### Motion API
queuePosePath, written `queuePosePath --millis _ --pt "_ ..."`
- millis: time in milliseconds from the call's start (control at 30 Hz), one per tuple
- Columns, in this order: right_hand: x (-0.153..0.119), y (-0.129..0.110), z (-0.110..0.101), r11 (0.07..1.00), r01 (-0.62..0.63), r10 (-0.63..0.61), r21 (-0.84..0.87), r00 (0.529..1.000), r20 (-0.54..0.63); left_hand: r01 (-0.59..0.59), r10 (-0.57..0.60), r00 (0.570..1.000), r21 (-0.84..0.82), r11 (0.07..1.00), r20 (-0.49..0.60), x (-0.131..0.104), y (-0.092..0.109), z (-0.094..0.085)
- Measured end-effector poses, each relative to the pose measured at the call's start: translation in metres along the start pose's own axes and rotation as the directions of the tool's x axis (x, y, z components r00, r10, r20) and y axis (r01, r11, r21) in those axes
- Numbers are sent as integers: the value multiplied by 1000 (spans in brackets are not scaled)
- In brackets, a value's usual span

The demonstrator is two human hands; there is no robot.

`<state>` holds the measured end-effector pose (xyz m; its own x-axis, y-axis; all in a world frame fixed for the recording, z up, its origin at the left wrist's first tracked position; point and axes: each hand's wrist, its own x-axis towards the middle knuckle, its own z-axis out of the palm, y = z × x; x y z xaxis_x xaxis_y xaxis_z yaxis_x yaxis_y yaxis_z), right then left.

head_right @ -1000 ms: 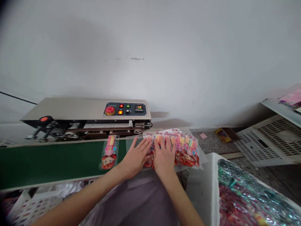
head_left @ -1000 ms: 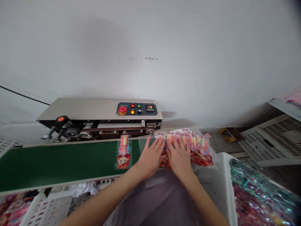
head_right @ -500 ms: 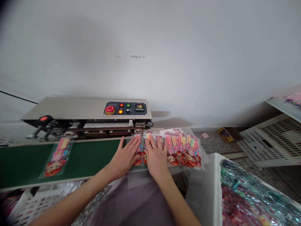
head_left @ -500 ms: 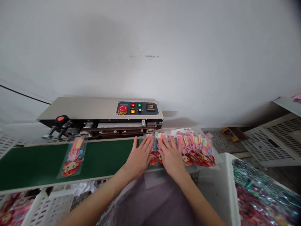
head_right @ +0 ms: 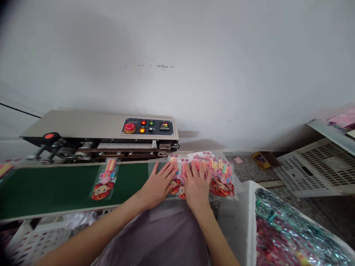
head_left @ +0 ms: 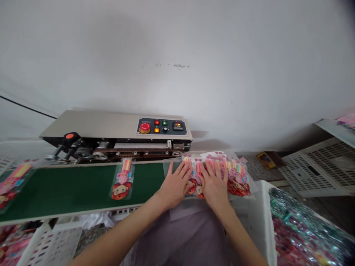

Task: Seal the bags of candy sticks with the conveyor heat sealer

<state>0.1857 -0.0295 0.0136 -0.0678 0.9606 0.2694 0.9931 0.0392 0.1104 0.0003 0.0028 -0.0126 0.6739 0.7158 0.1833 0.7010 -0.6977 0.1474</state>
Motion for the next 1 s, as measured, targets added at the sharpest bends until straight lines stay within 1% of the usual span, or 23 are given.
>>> queuePosePath --millis 100,233,300,367,500,600,667,733,800,833,900,1000 --pt "15 -7 -4 996 15 -15 85 1000 -7 -14 14 1000 -2 1000 11 -7 -4 -2" --pt "48 -22 -7 967 13 -33 254 997 75 -18 18 999 -3 1000 31 -7 -6 -5" --pt "61 -29 -6 957 -5 -28 289 994 109 -18 18 999 -7 1000 38 -6 -5 -5" --pt "67 -33 -3 949 -32 -7 315 993 121 -20 21 999 -14 1000 39 -6 -5 -5" --pt "63 -31 1 925 -74 23 374 990 140 -13 14 999 -34 999 45 -7 -4 -5" --pt "57 -30 1 943 -74 29 324 990 141 1 1 999 -37 999 38 -9 -3 -4" --pt "56 -31 -2 964 -47 13 260 992 129 7 -6 1000 -28 1000 27 -9 -2 -2" --pt "59 -31 -8 980 13 -39 201 992 124 7 -7 1000 -15 1000 17 -8 -1 -1" --pt "61 -28 -13 985 67 -88 160 988 124 8 -8 1000 -4 1000 10 -8 -1 0" --pt "60 -25 -15 987 75 -92 145 989 119 12 -12 1000 0 1000 7 -8 -2 1" --pt "52 -14 -16 993 48 -57 108 995 84 23 -23 1000 4 1000 3 -9 -3 0" --pt "26 1 -13 1000 0 0 23 1000 14 52 -52 999 6 999 3 -16 -10 -5"
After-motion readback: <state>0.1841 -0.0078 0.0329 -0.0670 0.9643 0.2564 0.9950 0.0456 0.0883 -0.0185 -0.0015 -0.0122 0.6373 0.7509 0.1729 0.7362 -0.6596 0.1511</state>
